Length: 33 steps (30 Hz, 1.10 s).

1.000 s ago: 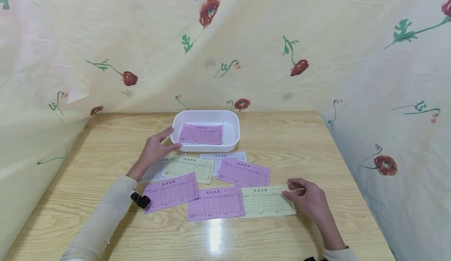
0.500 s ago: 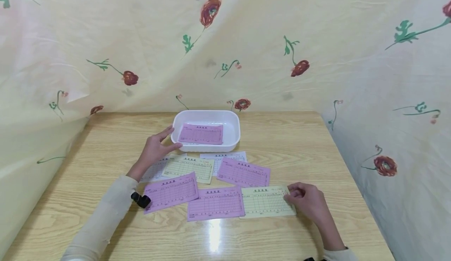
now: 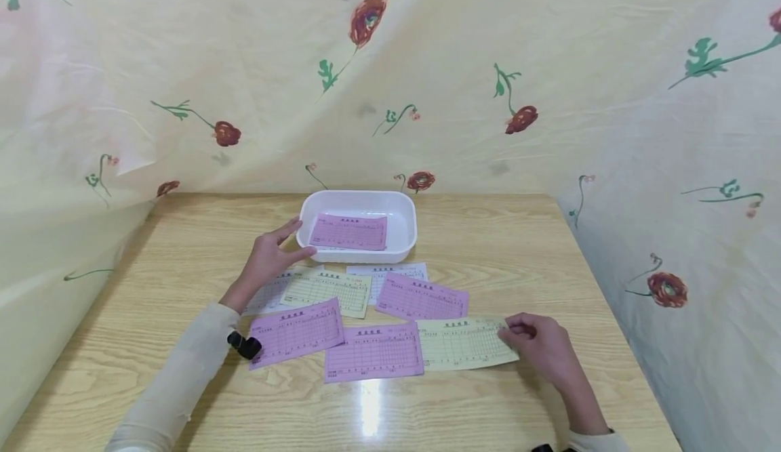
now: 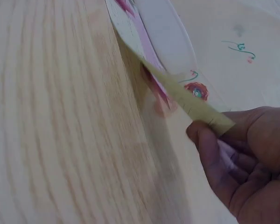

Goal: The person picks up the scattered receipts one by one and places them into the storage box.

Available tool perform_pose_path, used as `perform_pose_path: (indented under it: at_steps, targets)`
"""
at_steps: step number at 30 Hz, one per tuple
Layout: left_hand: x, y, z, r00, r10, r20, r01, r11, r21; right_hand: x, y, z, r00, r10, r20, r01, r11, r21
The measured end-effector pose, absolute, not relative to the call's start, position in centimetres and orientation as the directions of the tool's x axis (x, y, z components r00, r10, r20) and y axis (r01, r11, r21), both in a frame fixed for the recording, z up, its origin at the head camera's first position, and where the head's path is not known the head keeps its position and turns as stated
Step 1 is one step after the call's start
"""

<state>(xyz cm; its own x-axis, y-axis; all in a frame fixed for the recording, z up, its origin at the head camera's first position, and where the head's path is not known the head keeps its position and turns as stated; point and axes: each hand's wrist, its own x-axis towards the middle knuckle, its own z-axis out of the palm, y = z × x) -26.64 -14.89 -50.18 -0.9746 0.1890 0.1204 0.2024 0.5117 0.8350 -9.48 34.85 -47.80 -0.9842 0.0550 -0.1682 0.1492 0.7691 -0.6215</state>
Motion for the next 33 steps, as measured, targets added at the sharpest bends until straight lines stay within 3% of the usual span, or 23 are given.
perform_pose_path:
  at_steps: [10,33]
  targets:
    - [-26.6,-14.9,-50.0,-0.972,0.194,0.133,0.216,0.508,0.834,-9.6,35.2,-47.7,-0.997,0.036,-0.062,0.068,0.757,-0.650]
    - [-26.5,-14.8,-50.2,-0.973,0.189,0.135,0.215,0.504,0.837,-12.0,34.7,-45.9,-0.985,0.166,0.036,0.090,0.691,-0.717]
